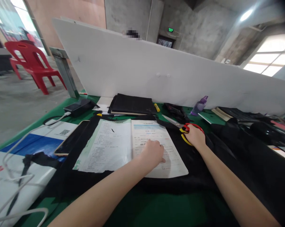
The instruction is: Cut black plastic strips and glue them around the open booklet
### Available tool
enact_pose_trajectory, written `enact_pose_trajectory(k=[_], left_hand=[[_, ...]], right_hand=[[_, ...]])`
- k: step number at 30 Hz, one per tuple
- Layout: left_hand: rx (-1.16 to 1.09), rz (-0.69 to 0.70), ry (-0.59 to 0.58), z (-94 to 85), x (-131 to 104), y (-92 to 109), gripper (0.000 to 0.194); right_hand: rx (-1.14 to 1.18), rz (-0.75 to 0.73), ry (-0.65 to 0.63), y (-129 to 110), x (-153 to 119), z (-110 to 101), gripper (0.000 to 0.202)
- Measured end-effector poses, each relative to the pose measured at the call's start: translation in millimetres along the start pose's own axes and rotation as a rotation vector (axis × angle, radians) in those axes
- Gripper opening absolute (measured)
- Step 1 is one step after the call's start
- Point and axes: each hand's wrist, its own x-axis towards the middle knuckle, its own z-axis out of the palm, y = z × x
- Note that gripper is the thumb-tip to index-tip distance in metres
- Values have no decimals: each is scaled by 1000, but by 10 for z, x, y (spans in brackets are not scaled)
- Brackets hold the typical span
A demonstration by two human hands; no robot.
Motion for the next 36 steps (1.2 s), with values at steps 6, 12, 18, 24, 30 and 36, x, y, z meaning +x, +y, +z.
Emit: enact_pose_trajectory(k=[6,12,18,24,30,36], left_hand=[[-3,-16,1,-36,-22,6,46],[-30,-22,18,-73,-27,18,55],[-65,-39,32,-60,-9,-6,50],[-128,-61,110,-94,203,-385,45],[-40,-252,374,-40,630,-799,34],[-12,-286,547,214,845,-955,33]], right_hand=[[71,203,124,73,274,54,33],[163,254,134,75,333,322,36],[199,167,221,11,311,417,34],[253,98,324,-23,277,441,34],[315,113,332,-3,281,451,31],[366,137,322,-2,276,423,31]])
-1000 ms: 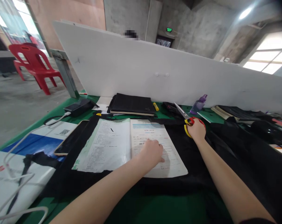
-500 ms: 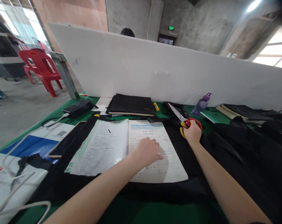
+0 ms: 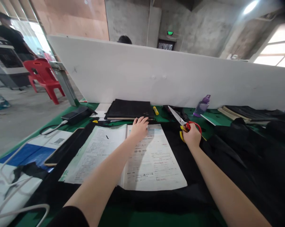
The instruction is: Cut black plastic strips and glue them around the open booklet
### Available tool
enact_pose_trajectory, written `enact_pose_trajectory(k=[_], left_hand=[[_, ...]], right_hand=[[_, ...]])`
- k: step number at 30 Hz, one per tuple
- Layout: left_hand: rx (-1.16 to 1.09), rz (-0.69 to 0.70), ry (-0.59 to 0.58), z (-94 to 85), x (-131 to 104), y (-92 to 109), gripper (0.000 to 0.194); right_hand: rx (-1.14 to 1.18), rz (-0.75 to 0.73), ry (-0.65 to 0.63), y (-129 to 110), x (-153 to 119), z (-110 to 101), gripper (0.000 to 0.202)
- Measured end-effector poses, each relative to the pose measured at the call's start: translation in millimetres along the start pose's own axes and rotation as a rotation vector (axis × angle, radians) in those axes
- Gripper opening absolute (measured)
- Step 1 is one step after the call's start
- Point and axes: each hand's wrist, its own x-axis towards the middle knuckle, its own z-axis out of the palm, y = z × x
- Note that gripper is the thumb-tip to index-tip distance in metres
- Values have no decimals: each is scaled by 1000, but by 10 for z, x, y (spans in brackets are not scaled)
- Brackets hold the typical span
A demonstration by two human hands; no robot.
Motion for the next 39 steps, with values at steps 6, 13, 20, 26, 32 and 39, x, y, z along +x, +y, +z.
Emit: enact_pose_trajectory(k=[6,13,20,26,32,39], left_hand=[[-56,-2,84,140,-57,-42,35],[-136,44,60,181,-57,-80,37],[-206,82,57,228,-71,-121,41],[-253,72,53,276,-53,-158,41],[-276,54,44,300,-47,-189,52],[-295,36,40,316,-36,-193,58]], right_hand=[[25,-9,-26,19,17,45,36],[158,-55,32,-29,9,34,34],[325,85,-7,-94,9,-15,37],[385,89,-160,-93,31,85,36],[353,-53,-156,-125,4,107,44],[134,-279,-103,-191,-22,15,62]])
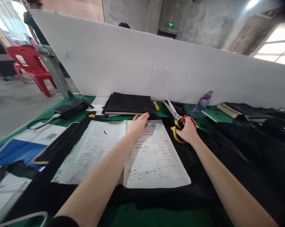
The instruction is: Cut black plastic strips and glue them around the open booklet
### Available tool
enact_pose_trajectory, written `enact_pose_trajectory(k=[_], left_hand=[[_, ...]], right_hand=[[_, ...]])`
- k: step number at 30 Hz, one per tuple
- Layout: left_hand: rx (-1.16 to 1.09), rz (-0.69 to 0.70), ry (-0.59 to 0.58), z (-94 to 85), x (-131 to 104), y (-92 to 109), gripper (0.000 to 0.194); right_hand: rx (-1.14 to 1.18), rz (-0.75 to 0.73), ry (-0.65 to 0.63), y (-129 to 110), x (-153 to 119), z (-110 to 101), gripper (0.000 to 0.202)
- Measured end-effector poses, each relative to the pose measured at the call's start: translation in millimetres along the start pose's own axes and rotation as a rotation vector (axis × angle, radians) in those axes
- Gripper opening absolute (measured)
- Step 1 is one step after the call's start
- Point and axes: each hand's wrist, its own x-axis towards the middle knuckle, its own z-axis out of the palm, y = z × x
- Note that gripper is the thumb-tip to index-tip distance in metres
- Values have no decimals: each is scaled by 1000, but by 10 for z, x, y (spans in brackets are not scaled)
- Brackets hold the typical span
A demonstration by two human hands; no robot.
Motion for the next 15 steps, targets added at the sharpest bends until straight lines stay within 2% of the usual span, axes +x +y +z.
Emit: enact_pose_trajectory(k=[4,9,15], left_hand=[[-1,-10,4,17,-7,-15,58],[18,-7,19,31,-10,-34,55],[38,1,56,28,-17,-24,51]], right_hand=[[-174,-100,66,-31,-19,-106,61],[-354,-261,129,28,-25,-314,49],[-494,-374,130,150,-39,-348,45]])
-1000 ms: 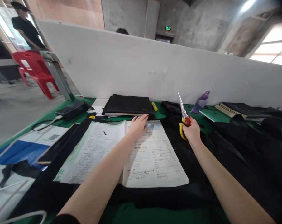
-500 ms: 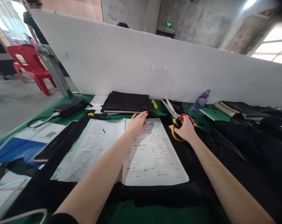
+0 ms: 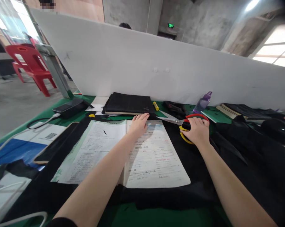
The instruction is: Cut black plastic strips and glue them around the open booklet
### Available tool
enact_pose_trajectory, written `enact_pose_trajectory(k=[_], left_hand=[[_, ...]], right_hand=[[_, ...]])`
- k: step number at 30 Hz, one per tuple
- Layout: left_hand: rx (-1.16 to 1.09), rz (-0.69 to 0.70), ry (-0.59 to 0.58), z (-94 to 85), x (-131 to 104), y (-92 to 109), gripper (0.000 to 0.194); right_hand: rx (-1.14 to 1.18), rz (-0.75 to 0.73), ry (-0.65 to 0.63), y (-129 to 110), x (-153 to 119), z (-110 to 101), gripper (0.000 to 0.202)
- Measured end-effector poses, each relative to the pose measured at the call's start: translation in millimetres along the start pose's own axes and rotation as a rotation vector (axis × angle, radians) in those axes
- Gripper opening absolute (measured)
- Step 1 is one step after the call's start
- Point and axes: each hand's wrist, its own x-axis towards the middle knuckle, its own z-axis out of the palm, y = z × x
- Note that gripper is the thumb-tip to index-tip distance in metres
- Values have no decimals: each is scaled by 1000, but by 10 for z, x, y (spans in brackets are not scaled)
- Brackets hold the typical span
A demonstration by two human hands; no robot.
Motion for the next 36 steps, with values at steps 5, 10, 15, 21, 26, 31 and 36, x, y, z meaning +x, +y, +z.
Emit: enact_pose_trajectory(k=[5,10,15,21,26,31,36], left_hand=[[10,14,37,14,3,-4,51],[18,53,62,-13,8,16,46],[33,87,49,-58,6,52,39],[55,124,10,-83,4,79,33],[56,187,-35,-89,4,103,35],[62,231,-80,-57,-4,108,38],[71,228,-78,-45,-7,116,46]], right_hand=[[-59,-46,-13,2,-15,36,42],[-90,-41,-24,-50,-9,43,40],[-98,-34,-33,-123,-9,22,41],[-88,-38,-36,-182,-9,35,40],[-82,-39,-37,-201,-10,61,38],[-74,-34,-38,-208,-12,67,39],[-71,-23,-41,-206,-18,76,39]])
